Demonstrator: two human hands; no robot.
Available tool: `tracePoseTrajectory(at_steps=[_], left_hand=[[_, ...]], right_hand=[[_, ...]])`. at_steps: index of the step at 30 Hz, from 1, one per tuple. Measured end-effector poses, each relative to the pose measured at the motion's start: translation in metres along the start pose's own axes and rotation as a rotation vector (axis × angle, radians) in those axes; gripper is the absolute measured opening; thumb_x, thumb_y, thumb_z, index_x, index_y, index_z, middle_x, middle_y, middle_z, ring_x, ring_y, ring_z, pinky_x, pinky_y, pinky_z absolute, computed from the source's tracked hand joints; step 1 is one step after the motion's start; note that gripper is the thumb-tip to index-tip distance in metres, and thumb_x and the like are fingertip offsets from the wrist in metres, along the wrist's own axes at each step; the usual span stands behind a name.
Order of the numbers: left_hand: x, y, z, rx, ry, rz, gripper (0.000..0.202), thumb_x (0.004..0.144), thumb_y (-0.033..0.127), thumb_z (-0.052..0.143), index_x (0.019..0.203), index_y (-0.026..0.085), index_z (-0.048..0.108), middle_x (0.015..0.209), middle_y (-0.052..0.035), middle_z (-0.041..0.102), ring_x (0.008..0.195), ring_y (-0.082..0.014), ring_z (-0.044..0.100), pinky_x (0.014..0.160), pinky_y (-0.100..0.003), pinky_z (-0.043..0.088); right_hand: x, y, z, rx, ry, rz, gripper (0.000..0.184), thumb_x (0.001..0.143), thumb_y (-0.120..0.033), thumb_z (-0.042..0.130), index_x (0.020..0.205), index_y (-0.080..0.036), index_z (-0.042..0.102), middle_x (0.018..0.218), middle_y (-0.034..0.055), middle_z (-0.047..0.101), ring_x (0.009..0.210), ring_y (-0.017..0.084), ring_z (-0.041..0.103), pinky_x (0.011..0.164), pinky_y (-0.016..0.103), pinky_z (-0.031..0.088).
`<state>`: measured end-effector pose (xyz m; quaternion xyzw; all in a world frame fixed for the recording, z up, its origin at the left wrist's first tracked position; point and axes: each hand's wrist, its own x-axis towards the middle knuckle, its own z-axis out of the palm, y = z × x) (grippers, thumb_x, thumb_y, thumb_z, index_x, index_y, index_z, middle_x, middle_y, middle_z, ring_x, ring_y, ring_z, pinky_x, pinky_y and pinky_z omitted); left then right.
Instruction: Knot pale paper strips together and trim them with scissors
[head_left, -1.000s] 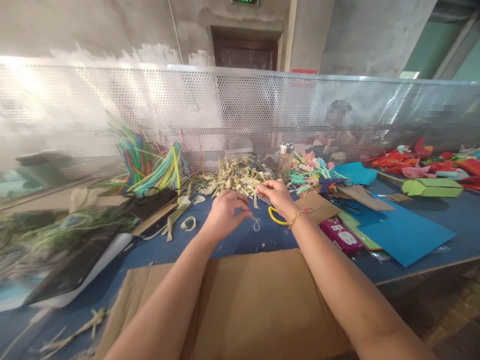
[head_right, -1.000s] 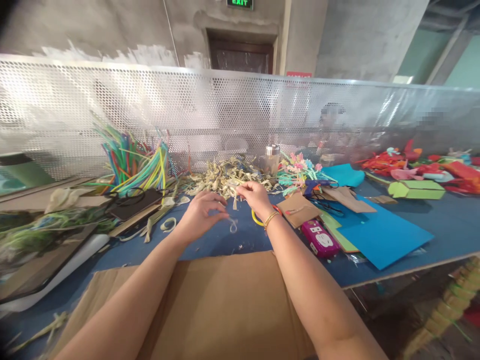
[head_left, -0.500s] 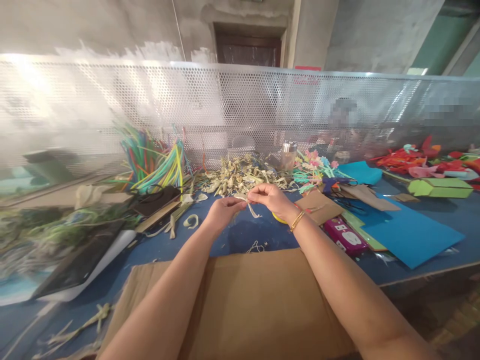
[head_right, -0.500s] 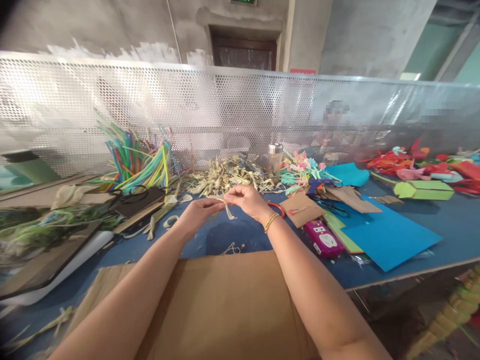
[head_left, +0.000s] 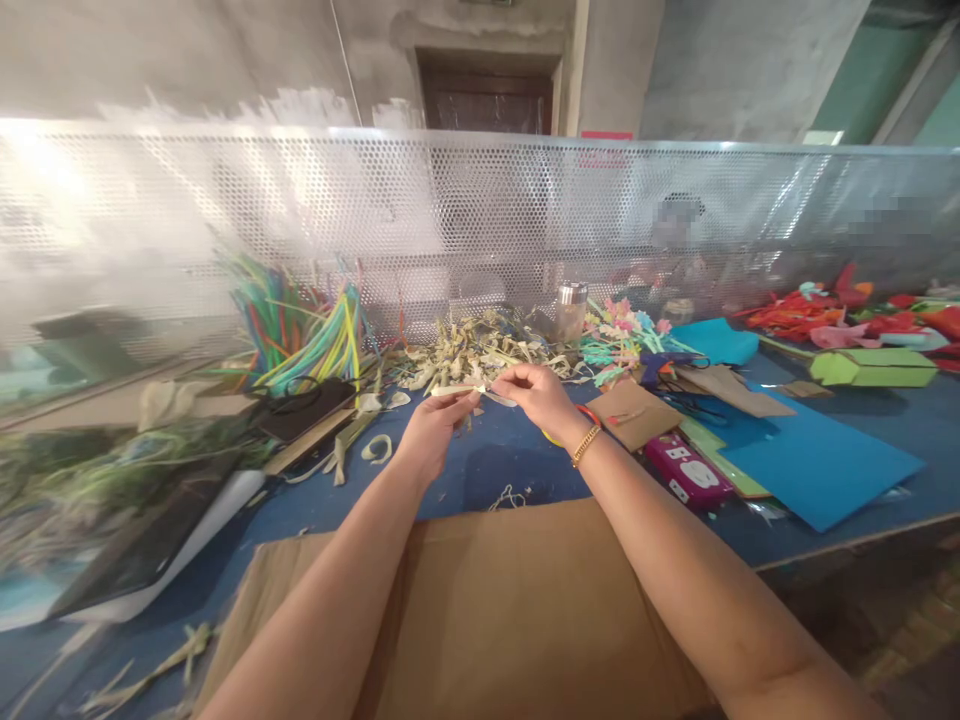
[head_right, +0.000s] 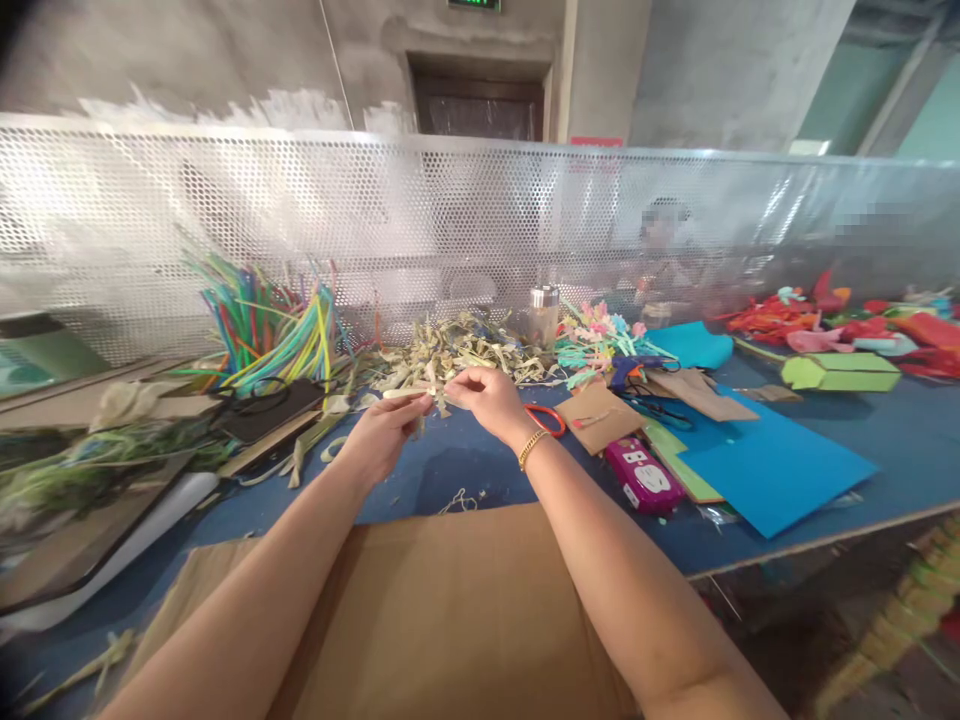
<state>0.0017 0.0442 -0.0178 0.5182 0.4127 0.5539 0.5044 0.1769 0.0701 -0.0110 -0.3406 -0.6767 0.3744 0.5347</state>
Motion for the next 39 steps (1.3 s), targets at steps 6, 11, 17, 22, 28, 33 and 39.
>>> tracePoseTrajectory(at_steps=[6,11,17,22,28,33,39], left_hand=[[-0.003,0.002,0.004,0.017,-0.005,0.04,0.026,0.066,0.038,0.077,0.08,0.016,0.074,0.057,0.0022,0.055,0.048,-0.0065,0.03,0.047,-0.023,0.023],[-0.009,0.009,0.01,-0.007,-0.006,0.094,0.023,0.063,0.034,0.08,0.077,0.017,0.074,0.072,-0.0019,0.066,0.06,-0.0102,0.05,0.056,-0.024,0.036],[-0.009,0.011,0.011,0.039,0.021,0.111,0.026,0.061,0.036,0.081,0.077,0.016,0.075,0.077,-0.0047,0.07,0.065,-0.0131,0.056,0.059,-0.025,0.039],[-0.01,0.008,0.016,0.041,0.141,0.057,0.025,0.061,0.038,0.08,0.069,0.015,0.074,0.063,-0.0021,0.066,0.056,-0.0109,0.051,0.055,-0.024,0.036],[-0.01,0.003,0.025,-0.202,0.19,0.02,0.02,0.058,0.031,0.081,0.065,0.016,0.072,0.06,0.0001,0.064,0.056,-0.0105,0.052,0.057,-0.023,0.038],[-0.009,0.002,0.026,-0.216,0.241,0.017,0.018,0.057,0.029,0.081,0.062,0.016,0.07,0.06,0.0011,0.062,0.055,-0.0089,0.049,0.057,-0.023,0.037],[-0.009,0.002,0.024,-0.223,0.277,-0.067,0.02,0.054,0.028,0.08,0.065,0.017,0.068,0.067,0.0021,0.062,0.06,-0.0086,0.05,0.057,-0.022,0.037]], right_hand=[[-0.002,-0.002,0.006,-0.049,0.002,0.035,0.022,0.074,-0.037,0.068,0.072,-0.015,0.066,0.068,0.0006,0.063,0.063,0.011,0.053,0.062,0.026,0.041],[-0.004,-0.008,0.008,-0.058,0.011,0.046,0.025,0.073,-0.04,0.068,0.072,-0.014,0.067,0.068,0.0015,0.064,0.063,0.011,0.053,0.061,0.025,0.041],[-0.004,-0.009,0.008,-0.083,0.005,0.05,0.022,0.073,-0.037,0.069,0.072,-0.014,0.067,0.068,0.0019,0.065,0.063,0.011,0.054,0.061,0.025,0.043],[-0.005,-0.013,0.01,-0.129,0.005,0.012,0.019,0.077,-0.033,0.063,0.071,-0.014,0.067,0.07,0.0025,0.066,0.065,0.012,0.056,0.063,0.026,0.044],[-0.009,-0.02,0.013,-0.245,0.041,-0.024,0.016,0.078,-0.028,0.061,0.072,-0.015,0.067,0.071,0.0019,0.068,0.065,0.013,0.059,0.063,0.025,0.044],[-0.01,-0.025,0.013,-0.318,0.049,0.002,0.018,0.079,-0.03,0.063,0.069,-0.016,0.068,0.067,0.001,0.068,0.063,0.013,0.059,0.061,0.026,0.043],[-0.006,-0.022,0.005,-0.124,-0.018,0.111,0.021,0.075,-0.037,0.068,0.077,-0.015,0.07,0.079,0.0041,0.07,0.074,0.015,0.061,0.072,0.029,0.046]])
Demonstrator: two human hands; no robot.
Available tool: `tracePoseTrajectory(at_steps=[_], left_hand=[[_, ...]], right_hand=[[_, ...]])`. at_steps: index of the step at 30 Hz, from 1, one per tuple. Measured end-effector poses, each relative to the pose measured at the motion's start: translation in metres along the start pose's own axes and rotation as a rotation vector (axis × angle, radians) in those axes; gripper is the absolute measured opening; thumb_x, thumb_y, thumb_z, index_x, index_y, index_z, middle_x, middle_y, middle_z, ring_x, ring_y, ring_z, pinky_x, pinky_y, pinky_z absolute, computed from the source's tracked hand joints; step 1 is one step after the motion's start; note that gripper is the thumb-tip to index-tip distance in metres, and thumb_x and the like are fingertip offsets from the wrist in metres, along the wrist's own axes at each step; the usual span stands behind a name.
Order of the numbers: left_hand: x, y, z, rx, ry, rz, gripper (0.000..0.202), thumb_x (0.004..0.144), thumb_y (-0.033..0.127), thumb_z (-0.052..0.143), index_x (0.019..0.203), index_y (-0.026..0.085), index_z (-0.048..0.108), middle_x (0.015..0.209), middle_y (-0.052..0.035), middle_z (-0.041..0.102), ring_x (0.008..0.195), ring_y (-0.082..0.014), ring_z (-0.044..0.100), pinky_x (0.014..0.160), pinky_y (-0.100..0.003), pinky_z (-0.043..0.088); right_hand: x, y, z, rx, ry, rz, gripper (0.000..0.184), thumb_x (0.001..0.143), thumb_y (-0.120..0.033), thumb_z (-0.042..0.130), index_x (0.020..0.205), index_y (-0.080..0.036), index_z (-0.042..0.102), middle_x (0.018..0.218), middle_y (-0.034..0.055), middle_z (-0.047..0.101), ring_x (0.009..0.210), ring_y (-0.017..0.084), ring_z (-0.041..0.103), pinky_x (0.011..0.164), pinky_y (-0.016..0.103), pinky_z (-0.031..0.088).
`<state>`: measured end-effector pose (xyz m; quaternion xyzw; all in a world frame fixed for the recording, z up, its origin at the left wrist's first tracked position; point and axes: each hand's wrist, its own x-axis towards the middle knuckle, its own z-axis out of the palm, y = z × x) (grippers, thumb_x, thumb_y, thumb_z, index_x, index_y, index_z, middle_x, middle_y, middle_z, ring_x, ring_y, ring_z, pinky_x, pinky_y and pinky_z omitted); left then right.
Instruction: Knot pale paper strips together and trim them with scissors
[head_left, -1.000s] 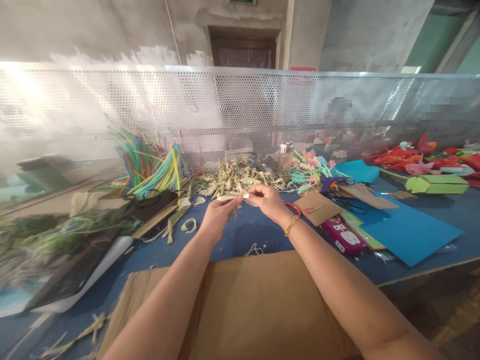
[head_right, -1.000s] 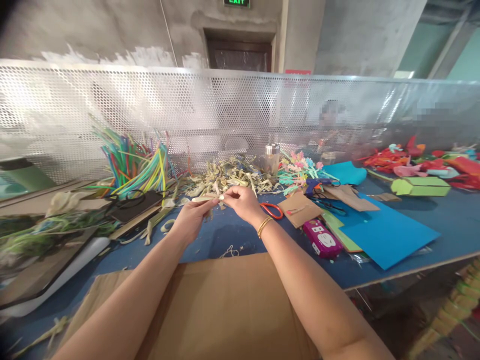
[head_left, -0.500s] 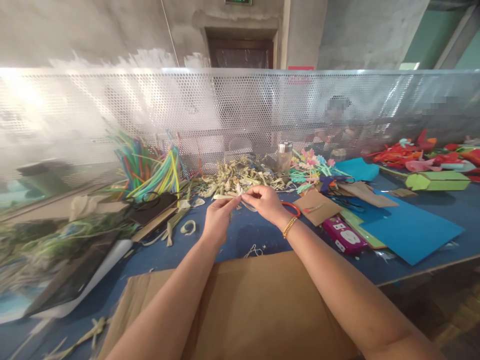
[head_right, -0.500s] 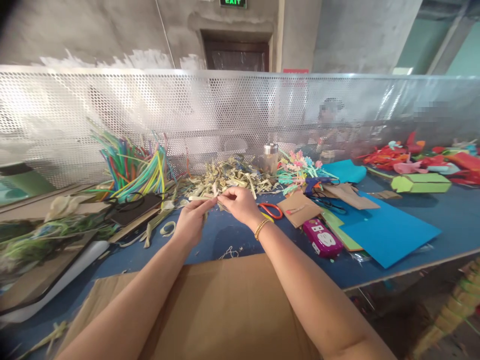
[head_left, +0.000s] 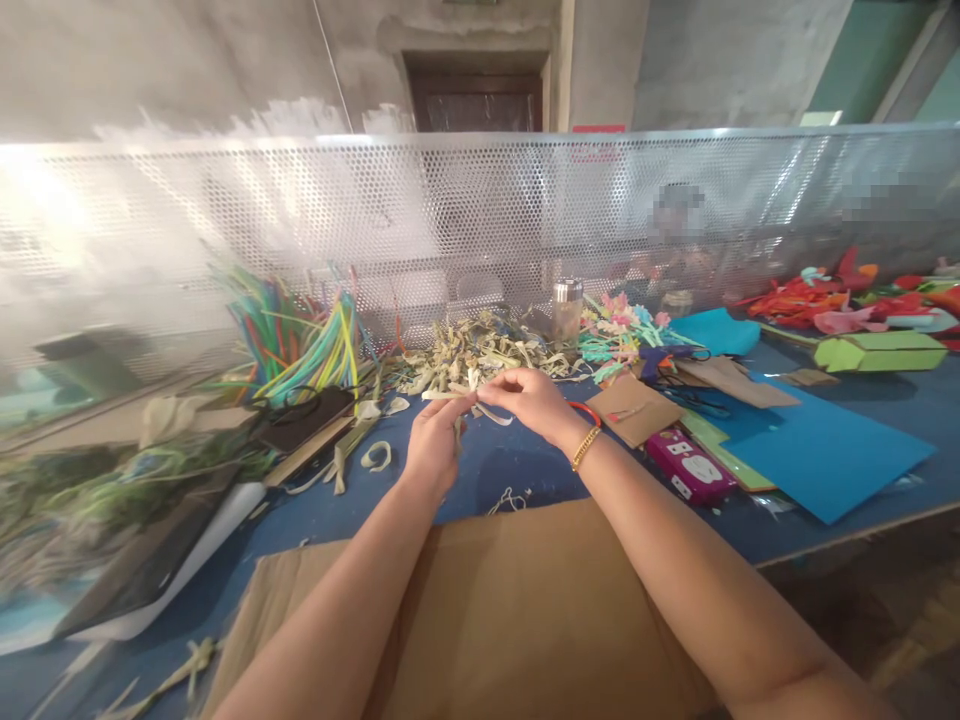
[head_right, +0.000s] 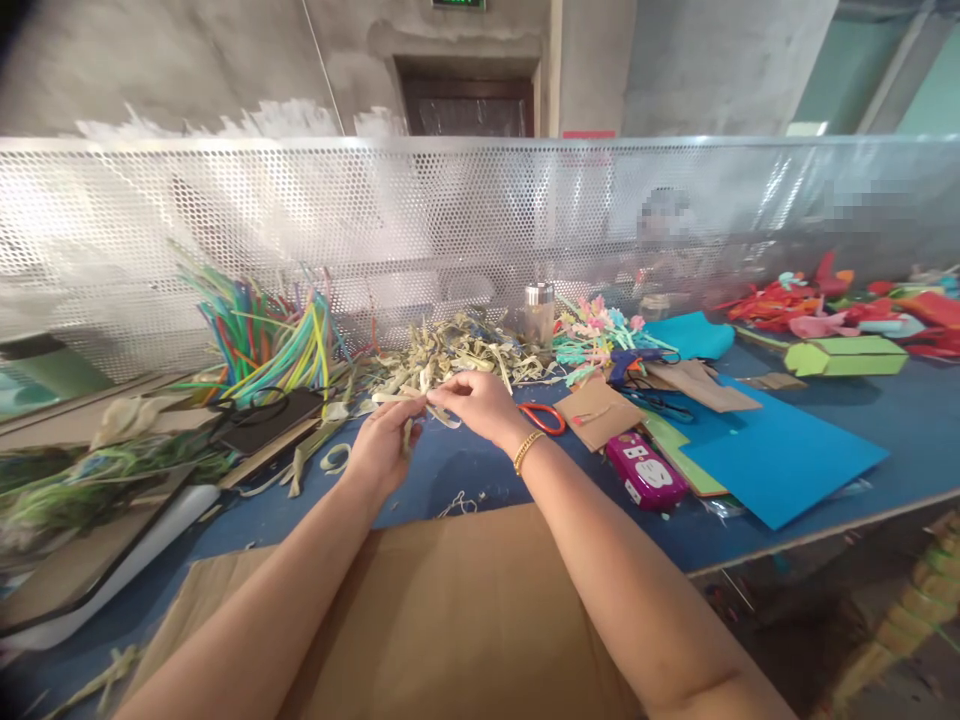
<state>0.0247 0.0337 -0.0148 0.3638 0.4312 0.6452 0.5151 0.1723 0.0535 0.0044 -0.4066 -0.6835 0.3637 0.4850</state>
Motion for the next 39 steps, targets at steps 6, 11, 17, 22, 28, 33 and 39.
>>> tracePoseTrajectory(at_steps=[6,11,17,22,28,33,39], left_hand=[[0.001,-0.001,-0.002,0.052,-0.09,-0.118,0.02,0.053,0.026,0.08,0.064,0.016,0.067,0.071,0.0015,0.063,0.063,-0.008,0.052,0.058,-0.02,0.038],[-0.001,0.0,-0.001,0.079,-0.122,-0.128,0.02,0.053,0.026,0.079,0.063,0.015,0.065,0.069,0.0,0.063,0.059,-0.0089,0.052,0.054,-0.021,0.037],[-0.002,0.003,0.0,0.096,-0.14,-0.129,0.022,0.051,0.027,0.08,0.061,0.014,0.066,0.066,-0.0002,0.063,0.054,-0.008,0.05,0.052,-0.022,0.037],[-0.003,0.005,-0.001,0.12,-0.174,-0.126,0.021,0.05,0.026,0.081,0.058,0.014,0.065,0.062,0.0005,0.06,0.052,-0.0071,0.046,0.051,-0.022,0.035],[-0.005,0.004,0.0,0.153,-0.217,-0.058,0.022,0.054,0.031,0.082,0.059,0.015,0.068,0.06,0.001,0.059,0.051,-0.0072,0.043,0.049,-0.022,0.031],[-0.01,0.004,0.004,0.267,-0.261,0.083,0.024,0.058,0.036,0.082,0.069,0.016,0.073,0.062,0.0002,0.064,0.05,-0.0076,0.042,0.048,-0.023,0.028],[-0.012,0.005,0.002,0.184,-0.267,-0.069,0.03,0.062,0.044,0.078,0.059,0.016,0.066,0.055,-0.0004,0.06,0.046,-0.0094,0.047,0.046,-0.023,0.033]], right_hand=[[0.002,0.004,-0.007,0.268,-0.121,-0.012,0.027,0.073,-0.027,0.069,0.098,-0.018,0.068,0.087,0.0023,0.066,0.077,0.011,0.058,0.076,0.027,0.047],[0.002,0.002,-0.008,0.227,-0.173,-0.081,0.021,0.074,-0.024,0.068,0.094,-0.018,0.066,0.08,-0.0007,0.062,0.07,0.009,0.055,0.072,0.025,0.046],[0.004,0.002,-0.013,0.14,-0.17,-0.165,0.014,0.075,-0.024,0.068,0.086,-0.017,0.063,0.073,-0.0015,0.061,0.066,0.01,0.055,0.069,0.026,0.046],[0.003,-0.003,-0.02,0.003,-0.224,-0.218,0.013,0.078,-0.026,0.066,0.088,-0.018,0.065,0.078,0.0001,0.062,0.07,0.011,0.055,0.067,0.025,0.044],[0.003,-0.003,-0.02,-0.19,-0.178,-0.289,0.012,0.081,-0.025,0.06,0.073,-0.016,0.058,0.069,-0.0019,0.056,0.064,0.01,0.049,0.063,0.024,0.038],[0.003,-0.002,-0.019,-0.378,-0.151,-0.298,0.013,0.084,-0.02,0.052,0.072,-0.017,0.053,0.066,-0.0025,0.05,0.062,0.01,0.043,0.06,0.024,0.03],[0.003,-0.006,-0.023,-0.375,-0.231,-0.279,0.014,0.084,-0.018,0.052,0.07,-0.017,0.049,0.065,-0.0034,0.047,0.061,0.01,0.04,0.06,0.024,0.03]])
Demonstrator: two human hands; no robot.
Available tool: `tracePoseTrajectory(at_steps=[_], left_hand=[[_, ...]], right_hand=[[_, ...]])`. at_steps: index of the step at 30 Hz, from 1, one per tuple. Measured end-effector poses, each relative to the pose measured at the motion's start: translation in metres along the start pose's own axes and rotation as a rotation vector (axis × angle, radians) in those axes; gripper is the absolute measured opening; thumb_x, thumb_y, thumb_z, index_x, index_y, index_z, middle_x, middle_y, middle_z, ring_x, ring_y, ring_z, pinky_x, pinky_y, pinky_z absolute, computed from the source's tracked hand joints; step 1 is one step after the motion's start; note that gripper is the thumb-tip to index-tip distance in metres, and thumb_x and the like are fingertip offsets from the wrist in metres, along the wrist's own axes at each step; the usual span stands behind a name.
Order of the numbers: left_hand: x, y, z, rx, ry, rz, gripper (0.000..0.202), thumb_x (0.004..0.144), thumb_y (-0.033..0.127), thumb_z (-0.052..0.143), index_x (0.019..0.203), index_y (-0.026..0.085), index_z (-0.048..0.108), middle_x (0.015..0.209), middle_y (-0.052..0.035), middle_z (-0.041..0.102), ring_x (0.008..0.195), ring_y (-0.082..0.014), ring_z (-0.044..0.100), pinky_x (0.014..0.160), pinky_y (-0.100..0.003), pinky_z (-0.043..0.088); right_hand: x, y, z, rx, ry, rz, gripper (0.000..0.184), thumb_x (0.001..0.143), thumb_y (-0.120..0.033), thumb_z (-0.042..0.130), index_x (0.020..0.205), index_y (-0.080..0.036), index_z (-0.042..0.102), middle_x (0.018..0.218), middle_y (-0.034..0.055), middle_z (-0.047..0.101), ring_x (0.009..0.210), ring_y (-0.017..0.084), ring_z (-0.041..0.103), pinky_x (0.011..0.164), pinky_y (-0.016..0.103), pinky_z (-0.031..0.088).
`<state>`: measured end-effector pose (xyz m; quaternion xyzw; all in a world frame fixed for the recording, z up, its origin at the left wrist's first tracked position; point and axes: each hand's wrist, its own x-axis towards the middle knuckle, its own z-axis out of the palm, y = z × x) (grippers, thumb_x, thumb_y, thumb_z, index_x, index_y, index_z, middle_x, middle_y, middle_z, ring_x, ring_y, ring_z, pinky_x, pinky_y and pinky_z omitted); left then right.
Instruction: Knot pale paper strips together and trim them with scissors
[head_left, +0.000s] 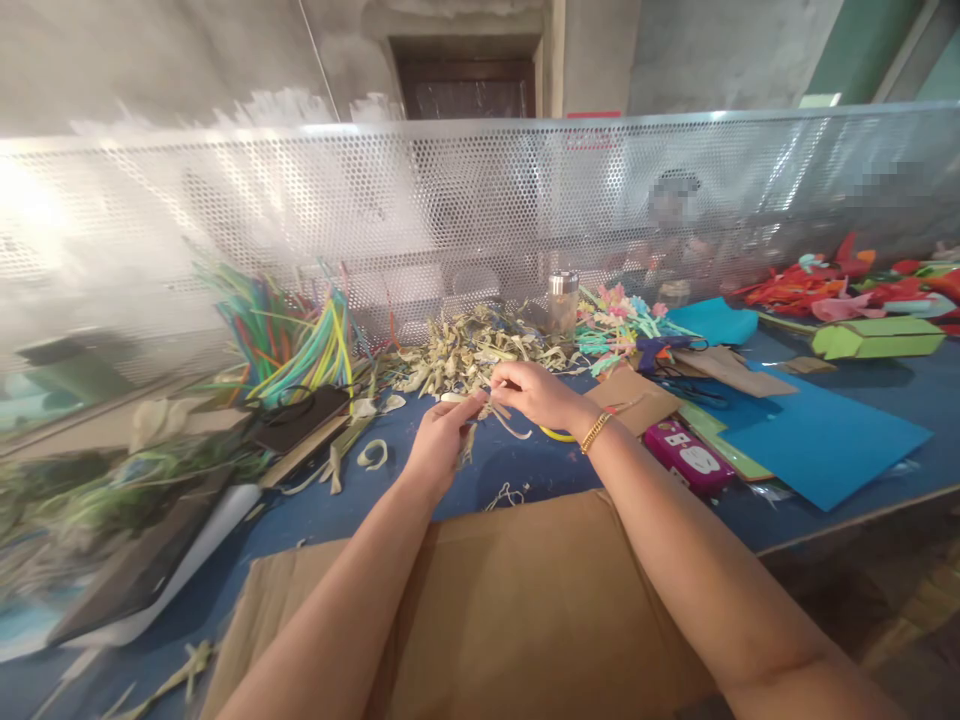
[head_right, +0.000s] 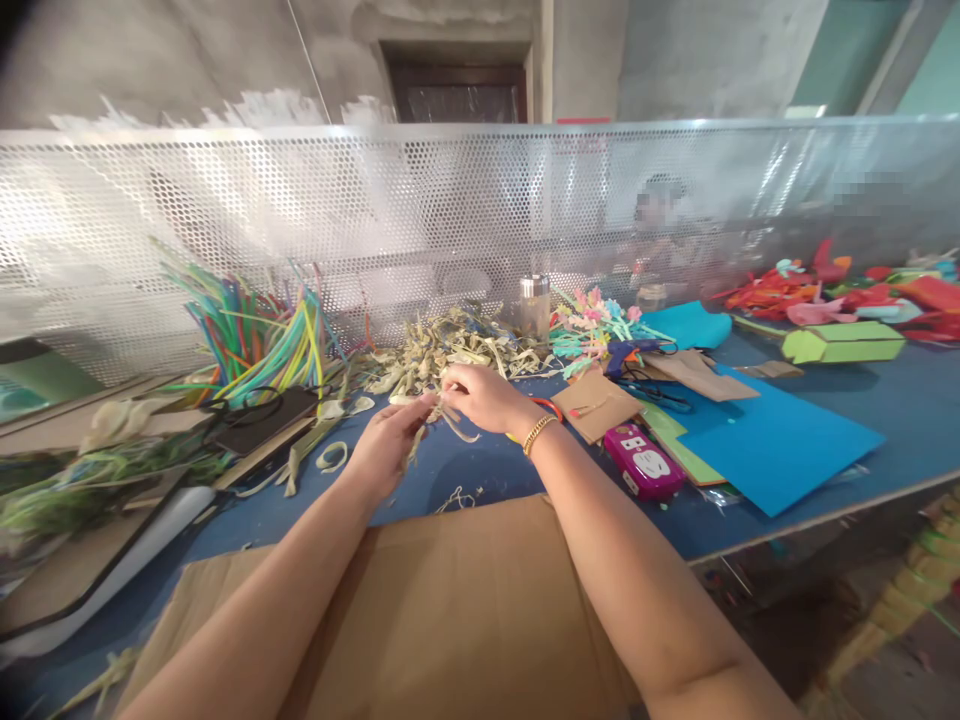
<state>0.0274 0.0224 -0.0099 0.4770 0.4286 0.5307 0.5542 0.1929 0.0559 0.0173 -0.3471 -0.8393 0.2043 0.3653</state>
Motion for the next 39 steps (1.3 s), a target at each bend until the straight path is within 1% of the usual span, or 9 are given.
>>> tracePoseTrajectory(at_steps=[4,8,13,17,23,27,31,35,39], left_hand=[[0.0,0.001,0.0,-0.029,0.0,-0.037,0.028,0.058,0.039,0.082,0.065,0.016,0.065,0.06,0.0011,0.061,0.048,-0.0081,0.05,0.049,-0.021,0.036],[-0.001,0.002,0.003,-0.068,0.049,-0.05,0.027,0.058,0.034,0.081,0.065,0.016,0.062,0.059,0.0033,0.057,0.048,-0.0072,0.048,0.048,-0.021,0.035],[0.001,-0.001,0.003,-0.065,0.121,0.035,0.028,0.057,0.034,0.08,0.061,0.017,0.059,0.055,0.0038,0.054,0.048,-0.0084,0.047,0.048,-0.022,0.035],[0.003,-0.003,0.002,0.039,0.153,0.119,0.027,0.059,0.038,0.078,0.06,0.017,0.061,0.056,0.0027,0.054,0.048,-0.0088,0.044,0.048,-0.024,0.032],[0.001,-0.003,0.0,0.116,0.053,0.23,0.022,0.063,0.035,0.079,0.061,0.017,0.067,0.067,-0.0003,0.062,0.062,-0.0118,0.052,0.062,-0.025,0.039],[0.001,-0.002,-0.002,0.149,-0.039,0.202,0.021,0.061,0.033,0.081,0.064,0.016,0.069,0.068,-0.0023,0.064,0.066,-0.0135,0.054,0.065,-0.025,0.04],[0.002,-0.002,-0.003,0.15,-0.002,0.182,0.023,0.058,0.033,0.082,0.061,0.015,0.067,0.065,-0.0023,0.063,0.06,-0.0127,0.052,0.06,-0.025,0.039],[0.002,0.0,-0.002,0.102,0.073,0.165,0.021,0.058,0.031,0.081,0.059,0.016,0.066,0.063,-0.0018,0.062,0.058,-0.012,0.052,0.058,-0.025,0.04],[0.003,0.003,-0.005,0.096,0.077,0.115,0.022,0.056,0.031,0.08,0.062,0.015,0.067,0.063,-0.0025,0.063,0.055,-0.0119,0.052,0.054,-0.025,0.039]], right_hand=[[-0.001,-0.001,-0.002,0.067,-0.073,-0.028,0.014,0.084,-0.018,0.052,0.07,-0.017,0.05,0.064,-0.004,0.047,0.059,0.009,0.041,0.06,0.023,0.031],[-0.001,-0.001,-0.002,0.092,-0.061,-0.023,0.013,0.083,-0.019,0.052,0.07,-0.018,0.05,0.065,-0.0038,0.047,0.06,0.01,0.042,0.06,0.023,0.032],[-0.001,-0.003,0.002,0.054,-0.003,0.025,0.014,0.082,-0.019,0.051,0.069,-0.018,0.049,0.064,-0.0035,0.048,0.06,0.01,0.042,0.06,0.023,0.031],[-0.001,-0.006,0.003,0.011,0.017,0.055,0.013,0.082,-0.019,0.05,0.069,-0.018,0.047,0.064,-0.0034,0.048,0.06,0.01,0.041,0.059,0.023,0.03],[-0.004,-0.009,-0.002,-0.036,0.002,0.041,0.012,0.082,-0.015,0.049,0.071,-0.018,0.047,0.067,-0.0028,0.048,0.061,0.01,0.041,0.059,0.024,0.03],[-0.005,-0.006,-0.005,-0.011,-0.072,0.042,0.01,0.081,-0.016,0.052,0.071,-0.018,0.05,0.064,-0.0037,0.049,0.06,0.01,0.042,0.059,0.023,0.031],[-0.003,0.001,-0.001,0.109,-0.104,0.089,0.012,0.082,-0.019,0.053,0.07,-0.018,0.051,0.062,-0.0041,0.049,0.059,0.01,0.043,0.059,0.024,0.032],[0.0,0.006,0.007,0.229,-0.025,0.101,0.012,0.081,-0.021,0.054,0.069,-0.017,0.053,0.064,-0.0031,0.053,0.061,0.011,0.046,0.062,0.025,0.036],[0.001,0.007,0.011,0.312,0.044,0.125,0.014,0.079,-0.026,0.058,0.069,-0.017,0.058,0.064,-0.0022,0.057,0.062,0.012,0.051,0.064,0.025,0.039]])
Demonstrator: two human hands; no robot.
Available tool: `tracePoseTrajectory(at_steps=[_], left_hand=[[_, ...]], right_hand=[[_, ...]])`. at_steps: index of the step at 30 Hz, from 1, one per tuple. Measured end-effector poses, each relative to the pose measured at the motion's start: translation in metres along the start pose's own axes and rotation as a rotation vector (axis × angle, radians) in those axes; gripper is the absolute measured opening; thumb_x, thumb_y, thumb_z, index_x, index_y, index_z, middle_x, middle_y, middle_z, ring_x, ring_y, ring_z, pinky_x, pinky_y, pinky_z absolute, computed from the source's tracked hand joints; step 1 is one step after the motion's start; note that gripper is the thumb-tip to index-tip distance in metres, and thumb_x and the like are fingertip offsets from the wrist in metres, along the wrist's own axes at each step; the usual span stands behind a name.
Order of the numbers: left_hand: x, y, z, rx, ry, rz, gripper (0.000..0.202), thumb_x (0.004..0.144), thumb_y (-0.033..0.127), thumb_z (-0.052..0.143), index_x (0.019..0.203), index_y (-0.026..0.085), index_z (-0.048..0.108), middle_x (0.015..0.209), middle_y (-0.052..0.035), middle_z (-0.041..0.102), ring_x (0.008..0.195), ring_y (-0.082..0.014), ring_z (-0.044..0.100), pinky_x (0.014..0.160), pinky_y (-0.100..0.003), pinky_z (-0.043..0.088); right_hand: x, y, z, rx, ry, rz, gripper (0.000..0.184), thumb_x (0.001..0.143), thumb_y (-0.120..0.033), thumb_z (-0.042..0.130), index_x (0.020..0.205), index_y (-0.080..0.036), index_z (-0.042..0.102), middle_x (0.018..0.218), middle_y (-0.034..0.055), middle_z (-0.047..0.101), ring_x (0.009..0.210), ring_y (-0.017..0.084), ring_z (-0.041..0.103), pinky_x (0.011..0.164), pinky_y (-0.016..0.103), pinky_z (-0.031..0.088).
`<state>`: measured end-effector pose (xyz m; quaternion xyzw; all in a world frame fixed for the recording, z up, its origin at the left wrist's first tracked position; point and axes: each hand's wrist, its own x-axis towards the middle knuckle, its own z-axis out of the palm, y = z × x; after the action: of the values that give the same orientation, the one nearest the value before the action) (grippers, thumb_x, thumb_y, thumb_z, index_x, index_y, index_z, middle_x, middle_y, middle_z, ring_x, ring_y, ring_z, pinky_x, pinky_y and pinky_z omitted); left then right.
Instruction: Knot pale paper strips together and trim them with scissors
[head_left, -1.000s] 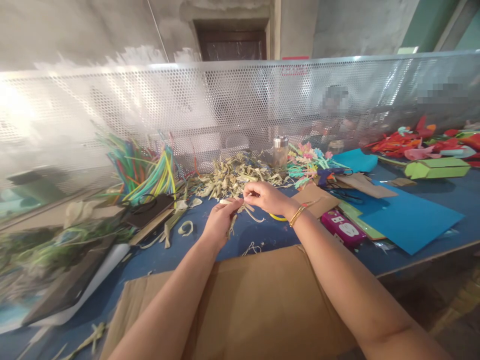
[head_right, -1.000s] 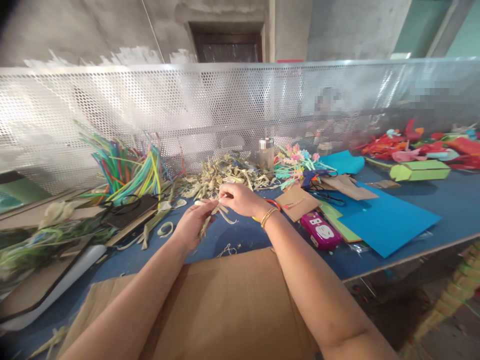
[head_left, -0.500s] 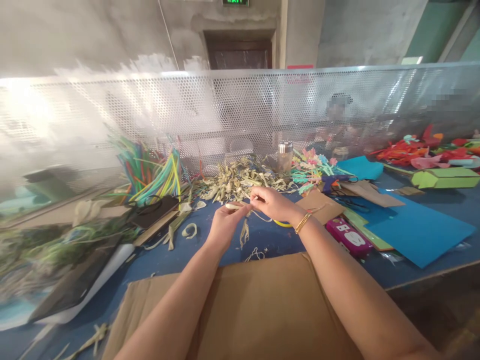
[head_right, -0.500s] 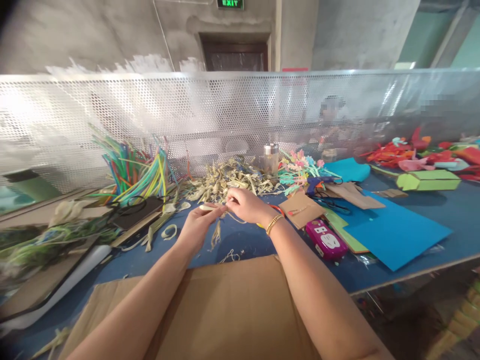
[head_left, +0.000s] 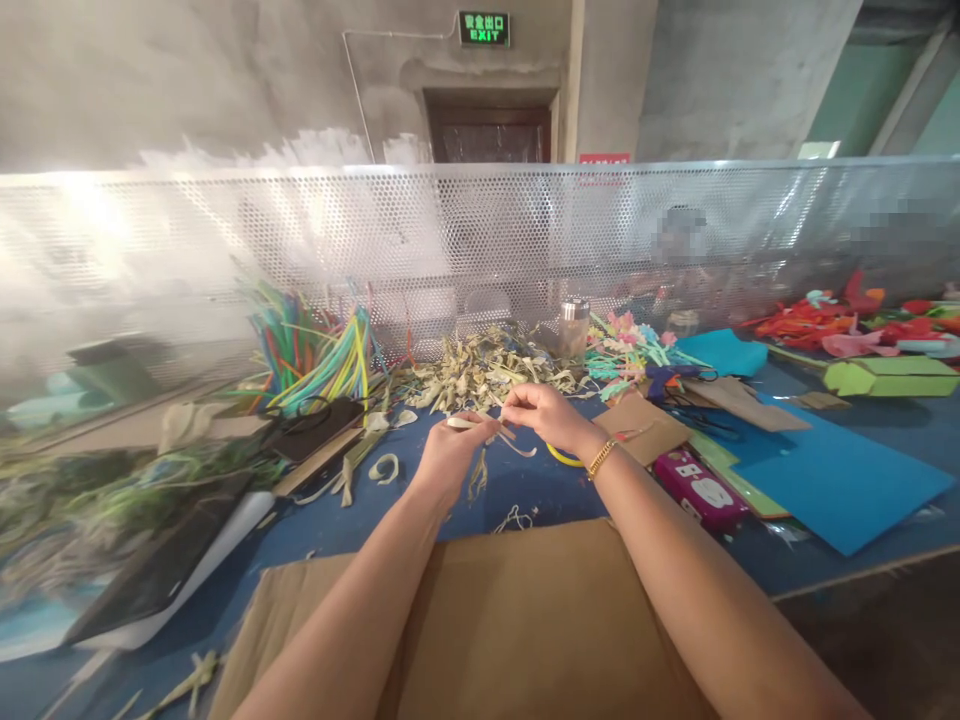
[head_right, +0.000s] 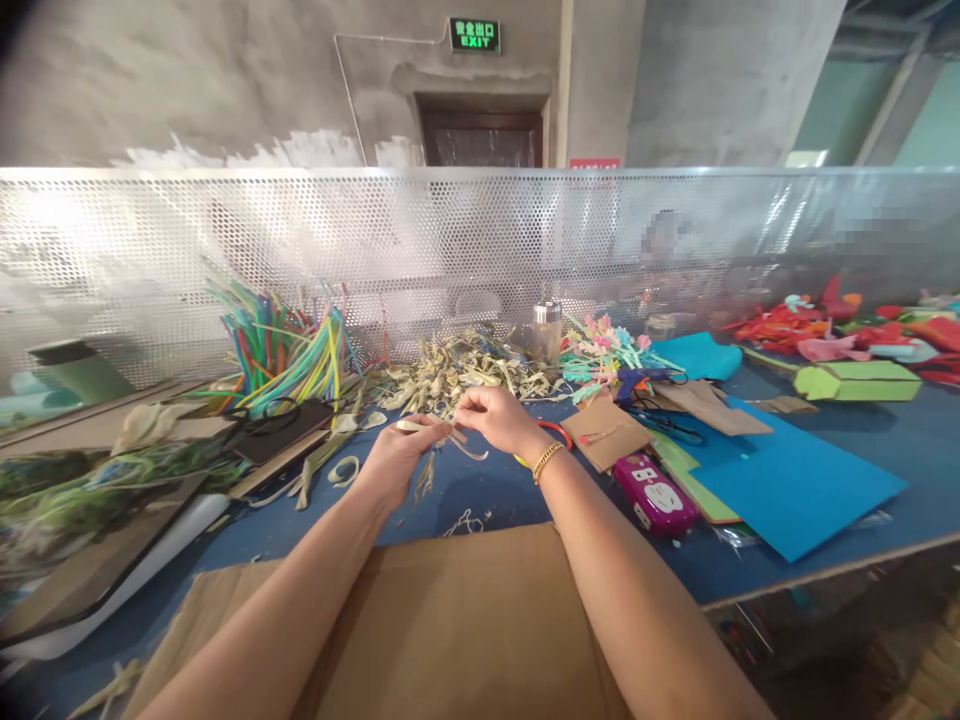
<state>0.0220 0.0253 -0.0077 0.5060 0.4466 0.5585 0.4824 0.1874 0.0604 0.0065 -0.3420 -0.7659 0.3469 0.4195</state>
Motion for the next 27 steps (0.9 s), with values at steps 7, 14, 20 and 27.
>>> tracePoseTrajectory(at_steps=[7,14,20,27], left_hand=[[0.024,0.0,-0.026,-0.241,0.307,0.022,0.023,0.049,0.022,0.078,0.06,0.015,0.059,0.056,0.0034,0.056,0.048,-0.0072,0.048,0.043,-0.019,0.033],[0.042,-0.021,-0.03,-0.404,0.387,-0.16,0.027,0.05,0.02,0.075,0.071,0.015,0.058,0.061,0.003,0.059,0.05,-0.0076,0.054,0.045,-0.017,0.038],[0.047,-0.035,-0.027,-0.452,0.389,-0.169,0.03,0.048,0.02,0.078,0.07,0.014,0.059,0.06,0.0047,0.057,0.051,-0.0059,0.054,0.047,-0.016,0.039],[0.043,-0.032,-0.025,-0.468,0.368,-0.162,0.027,0.048,0.02,0.078,0.065,0.015,0.057,0.056,0.0066,0.053,0.048,-0.0038,0.048,0.045,-0.015,0.033]], right_hand=[[0.009,0.025,-0.021,0.035,0.612,0.132,0.018,0.079,-0.032,0.053,0.073,-0.017,0.06,0.069,0.0014,0.064,0.06,0.013,0.054,0.063,0.025,0.043],[0.012,0.05,-0.026,-0.157,0.72,0.175,0.019,0.076,-0.035,0.056,0.074,-0.018,0.064,0.074,0.0038,0.069,0.069,0.017,0.061,0.065,0.025,0.043],[0.019,0.058,-0.023,-0.549,0.514,0.399,0.021,0.079,-0.036,0.056,0.08,-0.022,0.071,0.079,0.0022,0.073,0.071,0.016,0.064,0.062,0.023,0.041],[0.055,0.069,-0.044,-0.96,0.38,0.465,0.023,0.084,-0.03,0.053,0.084,-0.022,0.074,0.085,0.0047,0.073,0.078,0.017,0.065,0.063,0.022,0.04]])
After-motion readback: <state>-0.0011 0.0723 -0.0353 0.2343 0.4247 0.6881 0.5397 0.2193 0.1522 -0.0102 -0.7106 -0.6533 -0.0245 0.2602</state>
